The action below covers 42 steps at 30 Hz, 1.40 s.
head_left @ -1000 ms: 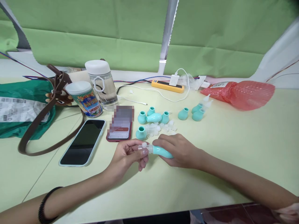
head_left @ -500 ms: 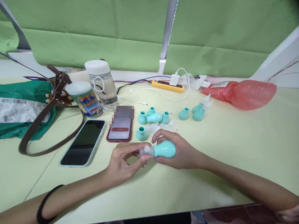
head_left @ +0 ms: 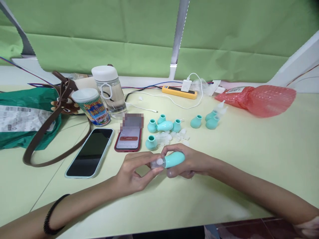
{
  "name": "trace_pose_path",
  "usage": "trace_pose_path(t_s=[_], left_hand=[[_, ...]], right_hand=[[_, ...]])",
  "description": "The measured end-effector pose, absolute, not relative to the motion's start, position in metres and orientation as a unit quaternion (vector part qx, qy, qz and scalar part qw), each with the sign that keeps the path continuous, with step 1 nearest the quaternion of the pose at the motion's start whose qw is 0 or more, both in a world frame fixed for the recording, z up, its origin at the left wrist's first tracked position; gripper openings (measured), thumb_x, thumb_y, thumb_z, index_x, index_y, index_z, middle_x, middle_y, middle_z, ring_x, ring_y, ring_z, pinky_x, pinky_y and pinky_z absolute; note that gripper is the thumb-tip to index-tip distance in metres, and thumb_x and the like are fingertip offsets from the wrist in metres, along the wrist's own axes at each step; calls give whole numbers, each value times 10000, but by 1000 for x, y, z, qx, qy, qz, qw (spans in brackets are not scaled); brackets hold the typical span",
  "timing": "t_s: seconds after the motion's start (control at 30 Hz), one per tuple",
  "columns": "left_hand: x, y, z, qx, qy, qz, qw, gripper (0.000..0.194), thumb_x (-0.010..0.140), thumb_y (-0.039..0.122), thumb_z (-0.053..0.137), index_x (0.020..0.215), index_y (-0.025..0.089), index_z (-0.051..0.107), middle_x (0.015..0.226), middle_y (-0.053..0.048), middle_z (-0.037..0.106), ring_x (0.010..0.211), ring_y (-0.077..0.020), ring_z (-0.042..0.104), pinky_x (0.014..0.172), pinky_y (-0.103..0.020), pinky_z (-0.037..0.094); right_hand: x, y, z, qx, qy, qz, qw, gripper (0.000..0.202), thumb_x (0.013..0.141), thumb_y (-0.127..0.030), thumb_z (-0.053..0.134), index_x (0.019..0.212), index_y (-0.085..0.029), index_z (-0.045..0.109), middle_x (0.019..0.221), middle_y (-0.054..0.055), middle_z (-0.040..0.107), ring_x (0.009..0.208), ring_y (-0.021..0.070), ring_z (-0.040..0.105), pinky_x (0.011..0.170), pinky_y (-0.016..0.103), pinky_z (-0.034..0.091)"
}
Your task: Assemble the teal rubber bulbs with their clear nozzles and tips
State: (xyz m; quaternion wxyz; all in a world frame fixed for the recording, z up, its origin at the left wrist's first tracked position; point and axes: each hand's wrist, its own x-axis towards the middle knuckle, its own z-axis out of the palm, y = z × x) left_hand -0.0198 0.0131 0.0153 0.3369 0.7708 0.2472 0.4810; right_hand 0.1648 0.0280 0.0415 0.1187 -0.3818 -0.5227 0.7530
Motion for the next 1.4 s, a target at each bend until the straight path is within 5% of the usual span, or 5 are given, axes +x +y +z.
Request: trace_pose_path(t_s=[0.3, 0.43, 0.6, 0.9, 1.4], left_hand=[[-15, 16, 15, 453, 371, 441, 680, 169, 713, 292, 611, 806, 156, 650, 691, -7, 597, 625, -99, 516, 601, -203, 413], [-13, 15, 15, 441, 368, 467, 672, 177, 780, 300, 531, 852, 158, 609, 892, -45, 580, 820, -148, 507, 700, -226, 395], [-13, 8, 14, 457, 329, 408, 719, 195, 836, 303, 412, 891, 154, 524, 678, -30, 529, 606, -120, 487, 531, -219, 381], [-13, 3, 10, 504, 344, 364, 703, 253, 698, 176, 600, 782, 210, 364, 540, 64, 510, 401, -84, 462, 391, -199, 375], [-14, 0, 12, 554, 379, 361, 647, 246, 661, 252, 644, 862, 113, 622, 514, 19, 511, 445, -83, 439, 440, -209, 351]], right_hand=[[157, 10, 45, -374, -591, 680, 218, 406, 702, -366, 585, 985, -233, 327, 807, -5, 504, 519, 63, 474, 466, 213, 403], [173, 28, 58, -458, -766, 369, 259, 322, 753, -399, 504, 1002, -209, 429, 1002, 48, 511, 835, 144, 506, 642, 258, 433], [204, 66, 67, -609, -767, -7, 203, 258, 711, -366, 528, 842, -147, 568, 674, 43, 586, 679, 185, 539, 569, 276, 391], [226, 102, 37, -599, -791, 98, 73, 159, 683, -263, 537, 687, -151, 649, 607, 35, 619, 556, 137, 550, 484, 226, 382], [185, 35, 67, -356, -771, 466, 250, 165, 664, -246, 637, 806, -176, 680, 690, 34, 659, 590, 130, 599, 506, 231, 512]])
